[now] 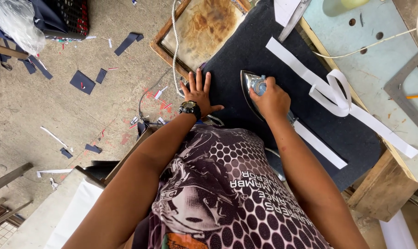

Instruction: The person irons a white strip of fabric placed on a dark blue material using a handheld iron. They move the iron back and forth along the strip while holding the fabric steady with their left hand.

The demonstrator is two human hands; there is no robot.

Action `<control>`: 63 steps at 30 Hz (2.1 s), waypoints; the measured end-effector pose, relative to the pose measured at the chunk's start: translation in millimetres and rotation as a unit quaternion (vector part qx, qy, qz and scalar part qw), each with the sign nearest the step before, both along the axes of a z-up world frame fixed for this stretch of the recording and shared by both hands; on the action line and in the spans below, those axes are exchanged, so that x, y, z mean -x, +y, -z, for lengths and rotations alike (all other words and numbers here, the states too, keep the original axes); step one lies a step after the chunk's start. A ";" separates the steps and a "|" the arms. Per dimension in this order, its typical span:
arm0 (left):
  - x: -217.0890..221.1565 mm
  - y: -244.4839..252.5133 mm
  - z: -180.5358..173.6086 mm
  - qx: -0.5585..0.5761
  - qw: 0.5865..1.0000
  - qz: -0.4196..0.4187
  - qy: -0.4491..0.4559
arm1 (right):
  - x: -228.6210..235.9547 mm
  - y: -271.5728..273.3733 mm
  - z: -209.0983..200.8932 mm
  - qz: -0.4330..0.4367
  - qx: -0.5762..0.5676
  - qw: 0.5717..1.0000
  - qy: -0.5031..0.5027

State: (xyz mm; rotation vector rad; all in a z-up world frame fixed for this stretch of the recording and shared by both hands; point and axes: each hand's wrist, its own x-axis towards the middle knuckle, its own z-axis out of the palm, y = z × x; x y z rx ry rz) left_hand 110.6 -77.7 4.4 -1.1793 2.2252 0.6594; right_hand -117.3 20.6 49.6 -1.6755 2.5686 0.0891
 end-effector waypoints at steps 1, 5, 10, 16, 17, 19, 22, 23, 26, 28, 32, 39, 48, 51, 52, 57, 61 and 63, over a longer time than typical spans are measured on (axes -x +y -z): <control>-0.5 0.2 -0.4 0.000 1.000 0.000 0.001 | -0.2 0.2 -0.5 0.000 0.000 1.000 0.001; -0.9 0.0 -1.9 0.000 1.000 0.000 0.002 | -0.2 0.1 -0.5 -0.011 0.022 1.000 0.010; -1.5 1.5 1.3 0.003 1.000 -0.008 0.014 | -1.3 0.8 -2.3 -0.005 0.034 0.999 0.001; -1.0 2.6 2.3 0.007 1.000 -0.007 0.012 | 1.2 2.3 4.0 -0.013 0.039 0.999 0.010; -0.5 3.0 2.1 0.006 1.000 -0.009 0.009 | 1.3 2.6 4.5 -0.015 0.041 0.999 0.013; 0.1 2.3 -0.5 0.005 1.000 -0.011 0.005 | 0.9 2.1 4.9 -0.016 0.045 0.999 0.015; 1.8 1.1 -6.3 0.001 1.000 -0.010 -0.006 | 1.1 1.3 5.2 -0.015 0.045 0.999 0.012; 2.4 1.1 -7.2 0.001 1.000 -0.007 -0.011 | 1.5 0.8 5.7 -0.016 0.047 0.999 0.010; 3.3 1.2 -5.5 0.000 1.000 -0.002 -0.022 | -2.4 -4.8 -0.1 -0.023 0.042 0.999 0.007; 5.0 2.1 -3.1 -0.004 1.000 0.003 -0.030 | -2.3 -6.6 -0.7 -0.025 0.031 0.999 0.004; 6.7 5.8 0.0 0.017 1.000 -0.011 -0.020 | 3.4 3.6 1.9 -0.021 0.032 0.999 -0.021; 51.0 37.7 -3.4 0.070 0.996 -0.049 0.036 | 26.6 54.6 -14.4 -0.009 0.008 0.999 -0.042; 127.4 111.3 18.8 0.066 0.990 0.065 0.102 | 64.3 112.5 0.3 0.026 -0.028 0.996 -0.086; 135.9 126.6 22.1 0.059 0.990 0.086 0.095 | 72.4 132.2 3.3 0.023 -0.013 0.998 -0.064; 137.0 129.6 21.2 0.059 0.990 0.086 0.094 | 73.6 137.2 1.8 0.023 -0.013 0.997 -0.066; 134.5 130.3 13.4 0.054 0.993 0.091 0.057 | 75.9 144.3 11.2 0.010 0.019 1.000 -0.016; 130.6 122.9 12.2 0.051 0.995 0.069 0.042 | 76.3 134.3 8.5 -0.008 0.030 1.000 -0.001; 122.3 121.5 21.6 0.125 0.989 0.039 0.063 | 76.8 130.0 11.8 -0.020 0.023 0.998 -0.049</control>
